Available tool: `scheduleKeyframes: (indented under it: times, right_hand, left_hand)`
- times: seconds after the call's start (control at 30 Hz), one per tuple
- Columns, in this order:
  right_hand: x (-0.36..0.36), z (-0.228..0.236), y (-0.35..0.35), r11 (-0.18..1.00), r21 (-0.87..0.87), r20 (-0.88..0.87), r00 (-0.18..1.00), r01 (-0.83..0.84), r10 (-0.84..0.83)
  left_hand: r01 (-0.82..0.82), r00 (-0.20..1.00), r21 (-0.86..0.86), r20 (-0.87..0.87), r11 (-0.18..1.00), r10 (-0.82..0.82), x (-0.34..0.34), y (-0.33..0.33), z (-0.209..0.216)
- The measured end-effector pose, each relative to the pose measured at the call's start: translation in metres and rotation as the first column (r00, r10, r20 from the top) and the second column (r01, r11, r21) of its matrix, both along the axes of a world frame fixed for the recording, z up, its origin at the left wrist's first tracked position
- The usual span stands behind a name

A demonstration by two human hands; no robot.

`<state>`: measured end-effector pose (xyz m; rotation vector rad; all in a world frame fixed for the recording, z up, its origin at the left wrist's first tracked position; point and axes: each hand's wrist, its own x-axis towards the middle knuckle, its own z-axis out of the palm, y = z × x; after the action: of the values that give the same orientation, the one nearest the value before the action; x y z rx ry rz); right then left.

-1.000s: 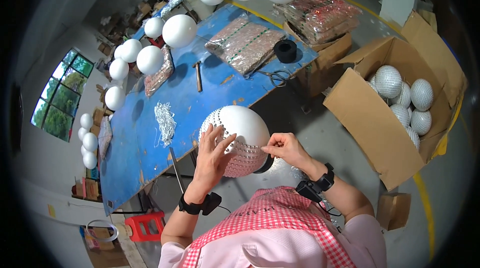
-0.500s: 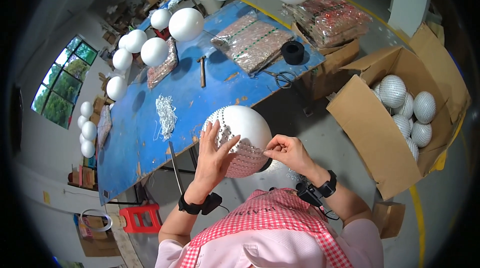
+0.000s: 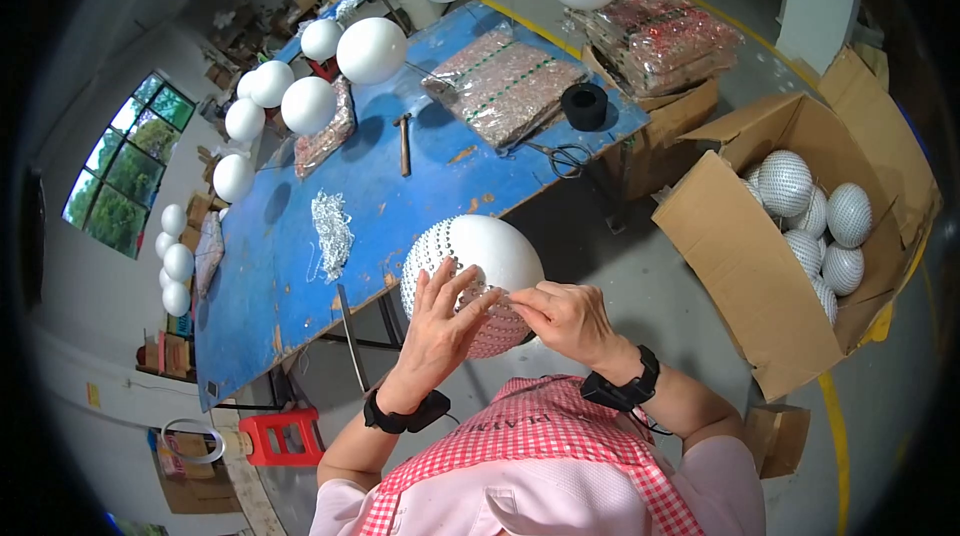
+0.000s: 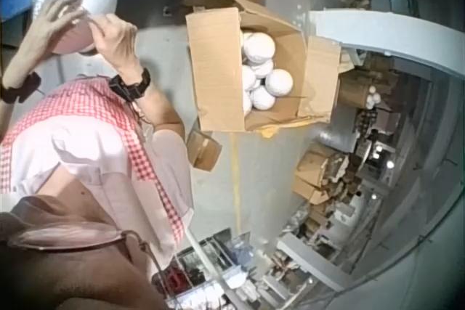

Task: The person presses a strand of beads into a white sphere and wraps it around, then pulls a new strand from a stand and continues pressing it onto the sphere.

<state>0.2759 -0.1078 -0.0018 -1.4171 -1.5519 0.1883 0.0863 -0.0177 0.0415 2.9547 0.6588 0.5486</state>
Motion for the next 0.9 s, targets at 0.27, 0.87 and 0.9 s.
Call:
scheduleKeyframes:
  times: [0.27,0.87,0.9]
  right_hand:
    - [0.006,-0.010,0.012,0.870,-0.303,-0.792,0.611,-0.388,-0.003]
    - [-0.007,-0.003,0.003,0.998,0.032,-0.055,0.997,0.048,-0.047]
    - [-0.007,-0.004,0.003,0.996,0.053,-0.090,0.994,0.066,-0.061]
  left_hand:
    - [-0.019,1.000,0.013,-0.004,1.000,0.019,0.000,-0.003,0.000]
    - [-0.054,0.999,0.027,0.008,0.998,0.054,0.002,-0.012,-0.002]
    - [-0.055,0.998,0.031,0.009,0.998,0.055,0.002,-0.013,-0.002]
